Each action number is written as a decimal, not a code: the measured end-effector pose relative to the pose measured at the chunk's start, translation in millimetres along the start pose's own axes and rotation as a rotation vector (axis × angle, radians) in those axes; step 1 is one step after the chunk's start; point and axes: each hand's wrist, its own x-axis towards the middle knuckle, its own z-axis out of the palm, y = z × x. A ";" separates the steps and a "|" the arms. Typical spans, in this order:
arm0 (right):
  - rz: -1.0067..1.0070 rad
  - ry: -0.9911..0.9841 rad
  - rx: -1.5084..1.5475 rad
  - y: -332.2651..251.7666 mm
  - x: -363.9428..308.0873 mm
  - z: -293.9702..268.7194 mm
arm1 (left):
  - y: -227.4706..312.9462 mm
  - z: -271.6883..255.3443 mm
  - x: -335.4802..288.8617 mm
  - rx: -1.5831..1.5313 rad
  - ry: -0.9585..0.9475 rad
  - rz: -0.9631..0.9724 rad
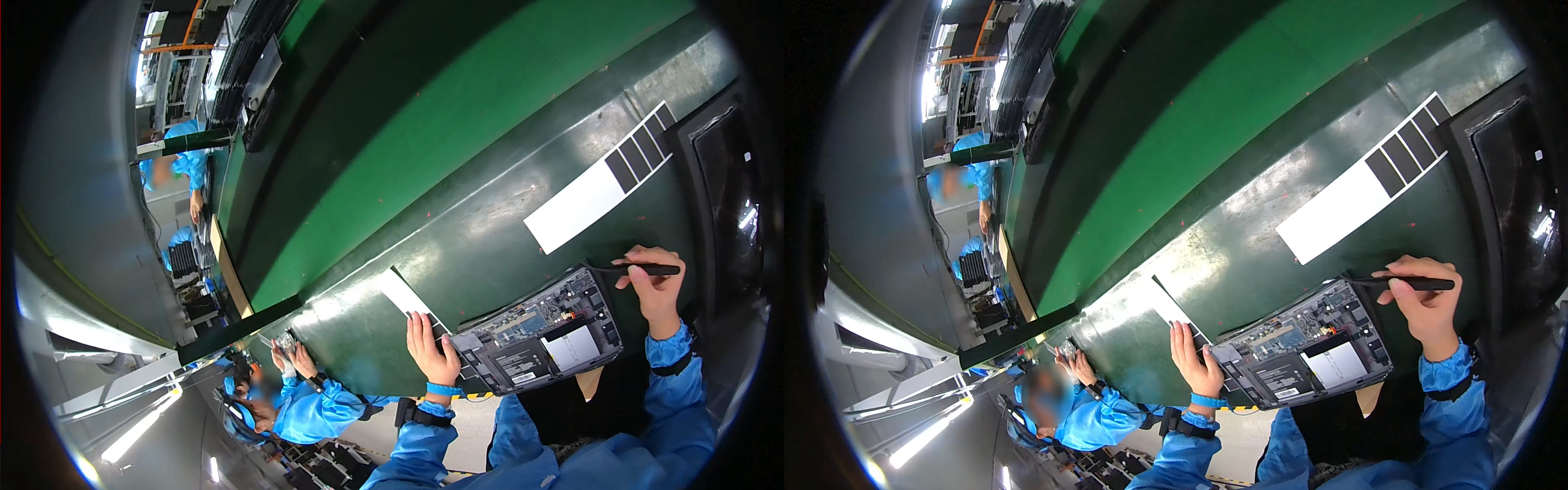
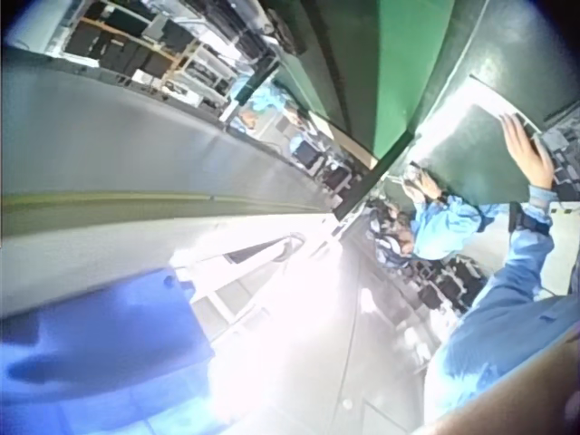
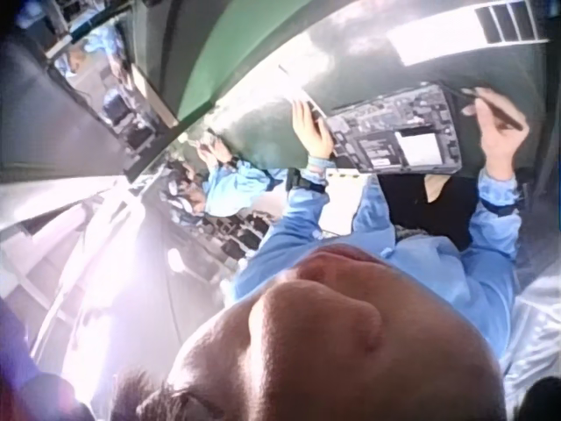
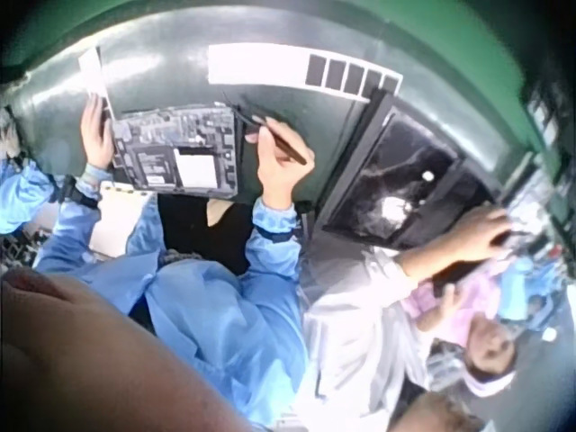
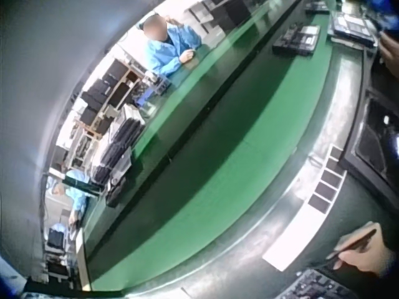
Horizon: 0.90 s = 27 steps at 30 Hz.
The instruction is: The person assembles internal components into a tablet or laptop device and applies stickers to it. The person uses tweezers and a stylus tool for precise placement of the components and stickers.
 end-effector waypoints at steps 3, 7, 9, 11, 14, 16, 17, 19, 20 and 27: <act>-0.021 0.020 -0.005 7.0 -5.3 -2.1 | 0.9 0.3 0.1 -0.006 0.005 -0.009; -0.049 0.028 -0.026 8.7 -6.4 -2.0 | -0.4 -0.6 -0.4 -0.014 0.011 -0.018; -0.061 0.034 -0.042 10.9 -6.0 -2.2 | -1.7 -1.1 -0.2 -0.019 0.012 -0.018; -0.049 0.036 -0.055 12.9 -6.5 -2.4 | -3.6 -1.4 -1.0 -0.024 0.014 -0.017; -0.030 0.071 -0.076 12.0 -7.3 0.6 | -5.3 -0.9 -2.2 -0.025 0.006 -0.017; -0.031 0.057 -0.082 10.6 -6.7 0.2 | -4.8 -0.9 -2.2 -0.021 0.007 -0.018; -0.026 0.048 -0.087 9.8 -7.1 -0.4 | -4.8 -0.5 -2.6 -0.023 0.009 -0.022; -0.029 0.055 -0.089 10.6 -8.4 -1.4 | -5.3 1.1 -2.5 -0.025 0.025 -0.024; -0.032 0.064 -0.089 11.4 -8.2 -2.2 | -5.1 1.6 -2.4 -0.029 0.027 -0.028; -0.004 0.098 -0.066 17.9 -13.8 -4.5 | -3.1 -2.2 -1.2 -0.021 0.019 -0.020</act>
